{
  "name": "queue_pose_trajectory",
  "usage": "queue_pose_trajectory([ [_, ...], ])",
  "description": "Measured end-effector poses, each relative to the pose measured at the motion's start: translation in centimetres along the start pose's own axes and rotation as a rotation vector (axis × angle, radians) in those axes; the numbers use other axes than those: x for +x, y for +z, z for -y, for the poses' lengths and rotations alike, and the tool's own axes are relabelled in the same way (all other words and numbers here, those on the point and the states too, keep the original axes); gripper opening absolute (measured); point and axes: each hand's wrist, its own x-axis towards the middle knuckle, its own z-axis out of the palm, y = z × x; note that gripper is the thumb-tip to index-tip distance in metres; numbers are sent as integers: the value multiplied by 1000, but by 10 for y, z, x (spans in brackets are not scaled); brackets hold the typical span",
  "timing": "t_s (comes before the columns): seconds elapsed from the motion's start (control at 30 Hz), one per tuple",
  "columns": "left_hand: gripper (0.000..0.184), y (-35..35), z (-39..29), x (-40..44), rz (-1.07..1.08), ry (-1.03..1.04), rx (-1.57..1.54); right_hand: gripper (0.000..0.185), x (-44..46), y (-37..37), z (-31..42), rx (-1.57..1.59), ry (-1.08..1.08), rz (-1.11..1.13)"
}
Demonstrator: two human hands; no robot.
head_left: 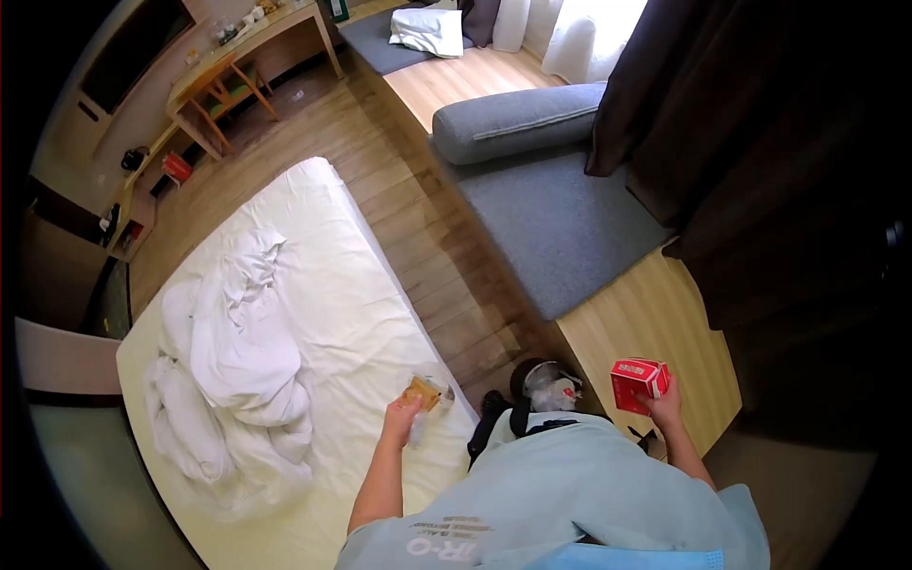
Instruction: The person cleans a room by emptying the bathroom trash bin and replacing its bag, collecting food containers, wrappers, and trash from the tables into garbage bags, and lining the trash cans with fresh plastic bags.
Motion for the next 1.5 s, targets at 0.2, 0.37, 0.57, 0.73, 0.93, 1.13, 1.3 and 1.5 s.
queue_pose_trajectory([
  [0.2, 30, -29, 20, -15, -86, 26, 13, 59, 25, 12, 22, -130, -88, 121],
  [0.37, 28, -30, 12, -47, -207, 57, -51, 59, 50, 37, 39, -84, -171, 271],
  [0.57, 30, -21, 8, -71, -256, -19, -175, 55, 73, 46, 40, -147, -214, 354],
  [0.73, 31, -34, 52, -43, -212, 230, 349, 55, 100, 54, 40, -92, -224, 377],
  [0.93, 31, 32, -38, -58, -447, 43, 332, 56, 162, 77, 52, -137, -252, 370],
  [1.13, 30, 45, -83, -34, -468, 87, -5, 56, 191, 101, 94, -62, -251, 407],
  [1.3, 27, 11, -93, 21, -353, 162, -46, 55, 212, 137, 105, -11, -373, 329],
  [1.5, 27, -13, -144, 48, -302, 80, -75, 54, 215, 171, 184, -137, -350, 328],
])
